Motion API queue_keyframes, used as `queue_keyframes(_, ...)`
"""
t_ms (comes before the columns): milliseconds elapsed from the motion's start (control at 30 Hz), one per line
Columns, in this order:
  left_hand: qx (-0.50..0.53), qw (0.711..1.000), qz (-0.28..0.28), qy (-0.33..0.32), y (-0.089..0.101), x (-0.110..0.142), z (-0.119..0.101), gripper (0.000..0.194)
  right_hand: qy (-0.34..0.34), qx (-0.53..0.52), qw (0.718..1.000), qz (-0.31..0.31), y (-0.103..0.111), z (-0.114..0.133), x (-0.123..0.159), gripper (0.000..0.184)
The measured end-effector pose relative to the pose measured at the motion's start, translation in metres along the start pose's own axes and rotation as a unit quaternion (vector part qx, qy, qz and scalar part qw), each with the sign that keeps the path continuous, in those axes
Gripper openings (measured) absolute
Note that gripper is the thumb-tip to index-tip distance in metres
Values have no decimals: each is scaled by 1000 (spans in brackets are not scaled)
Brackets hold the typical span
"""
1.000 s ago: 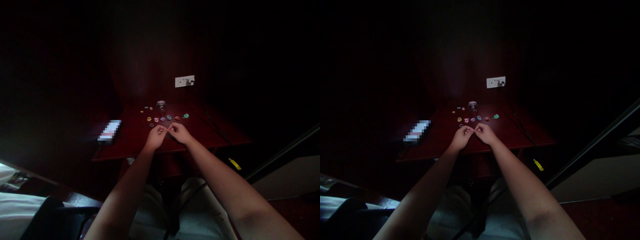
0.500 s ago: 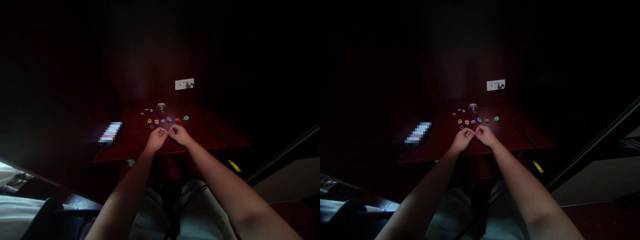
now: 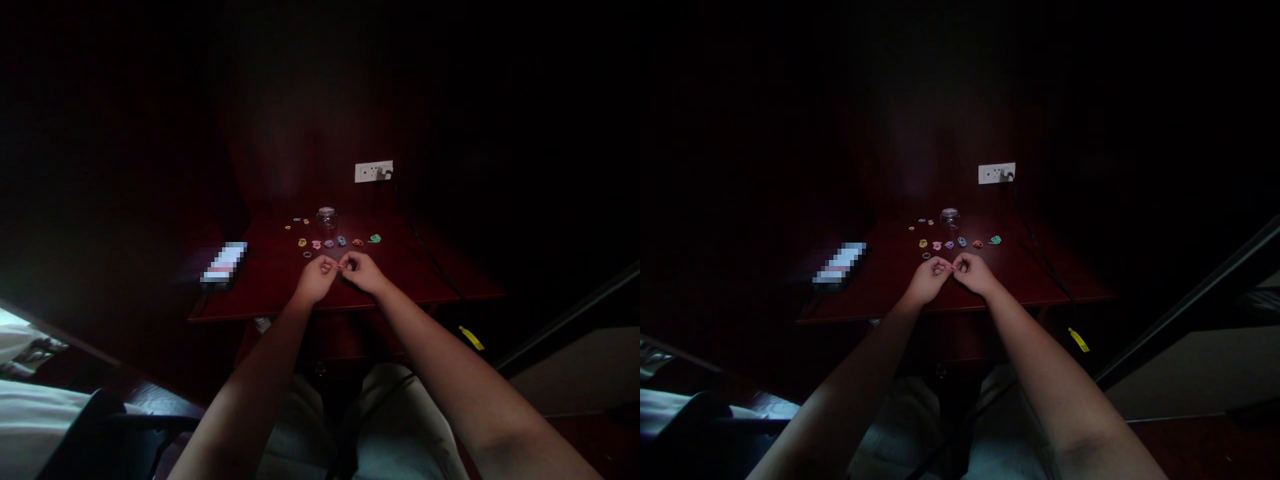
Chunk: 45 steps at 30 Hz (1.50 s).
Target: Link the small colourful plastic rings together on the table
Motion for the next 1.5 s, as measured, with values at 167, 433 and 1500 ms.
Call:
queue_keyframes(167,3,1000,-5,0,-1,-1,1,11,3,14,1000,-4,1,0,0,10)
queue_keyframes(433,8,1000,18,-18,0,2,-2,15,-13,10,999,-34,1,-3,-1,15)
queue_keyframes(1500,48,998,-26,25,1,-2,-4,6,-4,7,1000,16,-1,-2,0,13)
Point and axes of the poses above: each hand's wrist, its own x-axis away from the middle knuckle, its own y-axis out of the back of the hand, z = x × y, the point moved 1 cm from there along -x, towards the middle knuckle, and after that the axes turned 1 degree about z, right-handed, at the moved point
